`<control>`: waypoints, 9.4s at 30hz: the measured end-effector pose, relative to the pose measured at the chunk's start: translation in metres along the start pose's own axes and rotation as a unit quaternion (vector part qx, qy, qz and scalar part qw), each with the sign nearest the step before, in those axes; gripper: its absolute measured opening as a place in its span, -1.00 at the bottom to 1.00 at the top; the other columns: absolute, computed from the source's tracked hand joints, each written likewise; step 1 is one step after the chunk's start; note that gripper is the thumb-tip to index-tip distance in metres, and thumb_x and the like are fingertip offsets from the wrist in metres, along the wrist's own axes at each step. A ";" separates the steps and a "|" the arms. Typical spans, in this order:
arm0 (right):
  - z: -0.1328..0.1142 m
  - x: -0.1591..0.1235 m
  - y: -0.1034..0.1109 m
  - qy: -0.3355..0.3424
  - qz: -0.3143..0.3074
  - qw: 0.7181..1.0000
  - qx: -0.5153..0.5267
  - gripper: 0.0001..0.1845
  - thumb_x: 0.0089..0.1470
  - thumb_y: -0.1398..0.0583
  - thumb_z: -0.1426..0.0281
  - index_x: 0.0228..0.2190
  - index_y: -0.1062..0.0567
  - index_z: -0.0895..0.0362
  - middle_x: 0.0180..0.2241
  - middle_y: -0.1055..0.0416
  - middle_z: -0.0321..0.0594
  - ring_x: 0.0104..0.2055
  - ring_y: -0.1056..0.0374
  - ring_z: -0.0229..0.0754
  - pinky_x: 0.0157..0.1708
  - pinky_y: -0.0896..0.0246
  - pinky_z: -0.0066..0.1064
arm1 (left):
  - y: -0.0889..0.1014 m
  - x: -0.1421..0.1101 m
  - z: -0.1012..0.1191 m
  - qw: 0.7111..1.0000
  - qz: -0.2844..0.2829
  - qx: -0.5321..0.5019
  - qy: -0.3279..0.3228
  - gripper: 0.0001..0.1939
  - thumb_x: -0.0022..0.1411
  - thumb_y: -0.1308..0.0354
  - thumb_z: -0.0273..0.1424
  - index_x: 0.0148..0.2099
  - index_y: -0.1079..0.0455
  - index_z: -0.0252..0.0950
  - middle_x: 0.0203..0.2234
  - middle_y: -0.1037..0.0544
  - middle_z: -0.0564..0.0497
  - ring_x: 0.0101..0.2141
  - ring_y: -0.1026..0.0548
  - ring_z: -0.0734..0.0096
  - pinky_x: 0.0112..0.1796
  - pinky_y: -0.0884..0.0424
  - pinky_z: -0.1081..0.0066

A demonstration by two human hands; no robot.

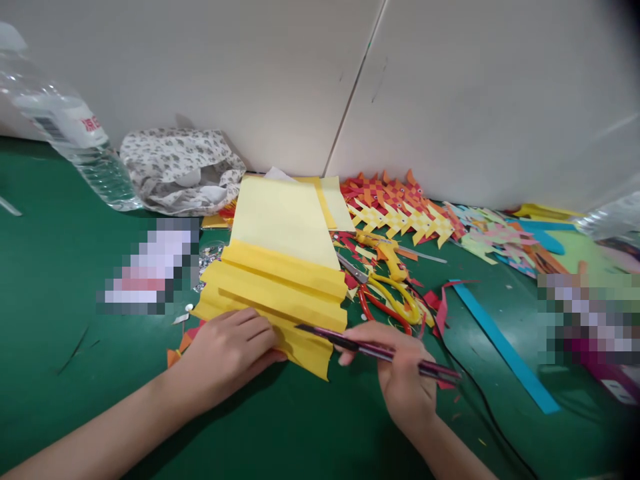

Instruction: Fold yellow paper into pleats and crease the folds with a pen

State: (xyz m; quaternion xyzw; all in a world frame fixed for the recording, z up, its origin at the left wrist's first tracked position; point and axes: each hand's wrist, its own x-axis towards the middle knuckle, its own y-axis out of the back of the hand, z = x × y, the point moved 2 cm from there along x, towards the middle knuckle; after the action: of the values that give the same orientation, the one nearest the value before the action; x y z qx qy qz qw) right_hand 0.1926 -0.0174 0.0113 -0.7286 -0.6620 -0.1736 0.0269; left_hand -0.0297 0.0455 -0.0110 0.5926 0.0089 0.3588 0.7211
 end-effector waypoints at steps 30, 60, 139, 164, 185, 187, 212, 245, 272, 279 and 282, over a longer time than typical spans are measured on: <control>-0.006 0.003 -0.070 0.376 -0.270 0.773 -0.433 -0.81 0.22 -0.09 0.33 -0.40 -0.43 0.11 -0.55 -0.42 -0.26 -0.44 -0.27 -0.18 -0.36 -0.19 -0.32 | 0.010 -0.008 -0.026 0.993 -0.009 -0.025 0.115 -0.94 0.09 -0.25 -0.41 -0.33 -0.43 -0.20 -0.44 -0.60 0.12 -0.41 -0.52 0.32 -0.38 -0.29 0.39; -0.034 -0.021 0.001 0.075 0.002 0.977 -0.198 -0.75 0.22 -0.04 0.41 -0.27 -0.53 0.05 -0.53 -0.46 -0.26 -0.53 -0.38 -0.25 -0.52 -0.31 -0.47 | 0.019 -0.011 -0.023 0.987 -0.080 -0.085 0.113 -0.88 0.19 -0.14 -0.34 -0.20 -0.43 -0.17 -0.29 -0.57 0.04 -0.25 -0.49 0.30 -0.23 -0.36 0.33; 0.000 -0.012 0.024 0.118 -0.224 0.905 -0.342 -0.72 0.16 -0.07 0.54 -0.19 -0.54 0.15 -0.58 -0.31 -0.26 -0.57 -0.19 -0.28 -0.58 0.07 -0.45 | 0.016 -0.010 -0.030 0.990 -0.099 -0.066 0.080 -0.89 0.26 -0.08 -0.36 -0.33 -0.37 -0.19 -0.43 -0.52 0.13 -0.39 -0.46 0.44 -0.38 -0.26 0.45; -0.018 -0.015 0.075 0.093 -0.284 0.870 -0.392 -0.71 0.15 -0.08 0.54 -0.15 -0.51 0.10 -0.55 -0.39 -0.27 -0.56 -0.27 -0.27 -0.58 -0.03 -0.47 | 0.017 -0.010 -0.029 0.991 -0.095 -0.059 0.078 -0.87 0.27 -0.06 -0.36 -0.34 -0.39 -0.19 -0.44 -0.53 0.11 -0.40 -0.47 0.41 -0.38 -0.29 0.45; -0.010 0.023 -0.016 0.076 -0.270 0.920 -0.273 -0.73 0.20 -0.08 0.47 -0.12 -0.51 0.08 -0.30 -0.50 -0.19 -0.31 -0.40 -0.22 -0.32 -0.27 -0.44 | 0.035 -0.013 -0.033 0.980 -0.120 -0.133 0.088 -0.86 0.18 -0.06 -0.47 -0.22 -0.40 -0.17 -0.37 -0.56 0.07 -0.38 -0.50 0.44 -0.35 -0.35 0.46; -0.008 0.023 -0.018 0.075 -0.267 0.923 -0.267 -0.73 0.21 -0.08 0.47 -0.12 -0.51 0.09 -0.29 -0.50 -0.18 -0.30 -0.40 -0.22 -0.31 -0.27 -0.44 | 0.033 -0.014 -0.035 0.980 -0.119 -0.131 0.087 -0.87 0.19 -0.06 -0.46 -0.24 -0.40 -0.17 -0.38 -0.56 0.08 -0.39 -0.50 0.45 -0.36 -0.33 0.48; -0.006 0.010 0.016 0.066 -0.285 0.907 -0.304 -0.72 0.18 -0.07 0.50 -0.15 -0.53 0.10 -0.45 -0.45 -0.20 -0.46 -0.36 -0.26 -0.47 -0.19 -0.50 | 0.026 -0.012 -0.041 0.985 -0.111 -0.111 0.074 -0.91 0.25 -0.08 -0.41 -0.30 -0.40 -0.18 -0.45 -0.56 0.14 -0.42 -0.50 0.50 -0.41 -0.30 0.54; 0.001 0.005 -0.009 0.069 -0.272 0.915 -0.288 -0.71 0.17 -0.06 0.52 -0.14 -0.50 0.12 -0.34 -0.49 -0.16 -0.35 -0.40 -0.20 -0.37 -0.26 -0.43 | 0.020 -0.013 -0.044 0.991 -0.072 -0.087 0.070 -0.93 0.21 -0.15 -0.34 -0.34 -0.40 -0.17 -0.52 -0.53 0.21 -0.50 -0.47 0.55 -0.45 -0.22 0.55; -0.001 -0.005 0.016 0.091 -0.261 0.898 -0.342 -0.71 0.18 -0.05 0.52 -0.15 -0.50 0.10 -0.48 -0.38 -0.23 -0.52 -0.25 -0.27 -0.55 0.00 -0.47 | 0.020 -0.014 -0.043 0.991 -0.073 -0.087 0.073 -0.90 0.22 -0.14 -0.32 -0.35 -0.40 -0.18 -0.51 -0.54 0.18 -0.50 -0.47 0.53 -0.46 -0.23 0.54; -0.001 -0.008 0.026 0.099 -0.256 0.893 -0.358 -0.71 0.17 -0.05 0.53 -0.16 -0.50 0.10 -0.53 -0.34 -0.26 -0.54 -0.23 -0.29 -0.57 0.08 -0.46 | 0.020 -0.015 -0.042 0.991 -0.070 -0.087 0.076 -0.91 0.22 -0.14 -0.34 -0.36 -0.40 -0.17 -0.53 -0.53 0.19 -0.51 -0.46 0.53 -0.46 -0.22 0.54; 0.000 -0.010 0.028 0.105 -0.252 0.890 -0.364 -0.72 0.18 -0.05 0.53 -0.17 -0.51 0.11 -0.54 -0.33 -0.27 -0.55 -0.23 -0.30 -0.57 0.09 -0.46 | 0.019 -0.014 -0.042 0.991 -0.072 -0.087 0.074 -0.92 0.21 -0.15 -0.35 -0.35 -0.40 -0.17 -0.52 -0.53 0.20 -0.50 -0.47 0.54 -0.46 -0.22 0.55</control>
State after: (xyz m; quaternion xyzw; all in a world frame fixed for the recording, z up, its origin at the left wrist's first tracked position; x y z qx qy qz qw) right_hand 0.2192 -0.0303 0.0137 -0.4731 -0.7073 -0.4791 -0.2154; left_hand -0.0686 0.0750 -0.0126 0.4973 0.0734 0.3482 0.7912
